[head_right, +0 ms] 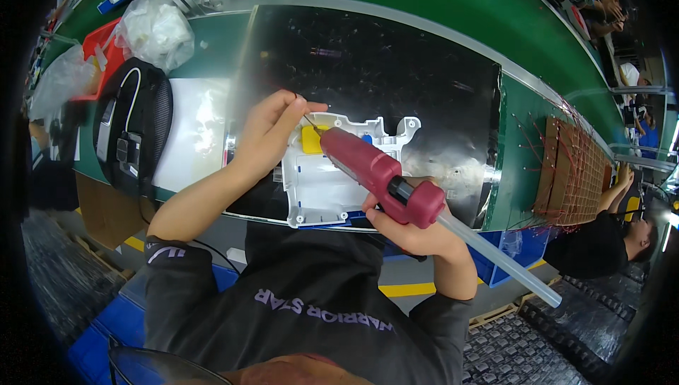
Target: Secure a red wire inside a plastic housing using a hot glue gun.
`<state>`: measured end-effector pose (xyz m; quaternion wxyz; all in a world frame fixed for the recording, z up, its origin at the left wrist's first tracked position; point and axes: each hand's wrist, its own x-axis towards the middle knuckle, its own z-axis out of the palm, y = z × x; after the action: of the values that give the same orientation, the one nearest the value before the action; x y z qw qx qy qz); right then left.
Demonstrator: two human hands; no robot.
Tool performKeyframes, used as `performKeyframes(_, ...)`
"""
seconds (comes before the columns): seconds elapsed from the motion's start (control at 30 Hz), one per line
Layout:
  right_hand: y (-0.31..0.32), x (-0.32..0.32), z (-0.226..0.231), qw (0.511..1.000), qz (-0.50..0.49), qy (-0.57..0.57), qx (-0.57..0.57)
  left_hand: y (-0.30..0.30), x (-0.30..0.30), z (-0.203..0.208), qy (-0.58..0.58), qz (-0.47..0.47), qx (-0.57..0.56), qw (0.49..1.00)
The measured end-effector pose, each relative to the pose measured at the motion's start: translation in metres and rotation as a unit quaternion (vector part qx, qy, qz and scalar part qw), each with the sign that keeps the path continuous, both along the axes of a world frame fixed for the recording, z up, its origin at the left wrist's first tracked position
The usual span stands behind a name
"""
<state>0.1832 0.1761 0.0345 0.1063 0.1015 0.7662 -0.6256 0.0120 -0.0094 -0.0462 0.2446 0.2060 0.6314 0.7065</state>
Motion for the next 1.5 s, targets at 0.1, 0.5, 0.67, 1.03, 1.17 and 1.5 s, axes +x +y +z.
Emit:
performKeyframes(0.1, 0.001, 0.001, -0.003, 0.999, 0.008, 0.020, 0.026, -0.002, -0.002, 0.000, 0.014, -0.013, -0.007, 1.000)
performKeyframes(0.5, -0.002, 0.000, -0.012, 0.994, -0.015, 0.067, 0.090, -0.003, -0.001, -0.002, -0.050, -0.022, 0.001, 0.999)
performKeyframes(0.67, -0.003, -0.003, -0.011, 0.995, -0.016, 0.074, 0.062, -0.004, -0.003, -0.003, -0.040, -0.024, -0.008, 0.999)
performKeyframes(1.03, -0.004, 0.000, -0.016, 0.992, -0.033, 0.094, 0.081, -0.006, -0.001, -0.002, -0.053, -0.019, -0.006, 0.998)
performKeyframes(1.17, -0.004, 0.000, -0.012, 0.993, -0.036, 0.072, 0.081, -0.005, -0.001, 0.000, -0.045, -0.023, -0.009, 0.999)
performKeyframes(1.5, -0.004, -0.001, -0.012, 0.994, -0.034, 0.063, 0.081, -0.005, -0.001, 0.000, -0.024, -0.021, -0.020, 0.999)
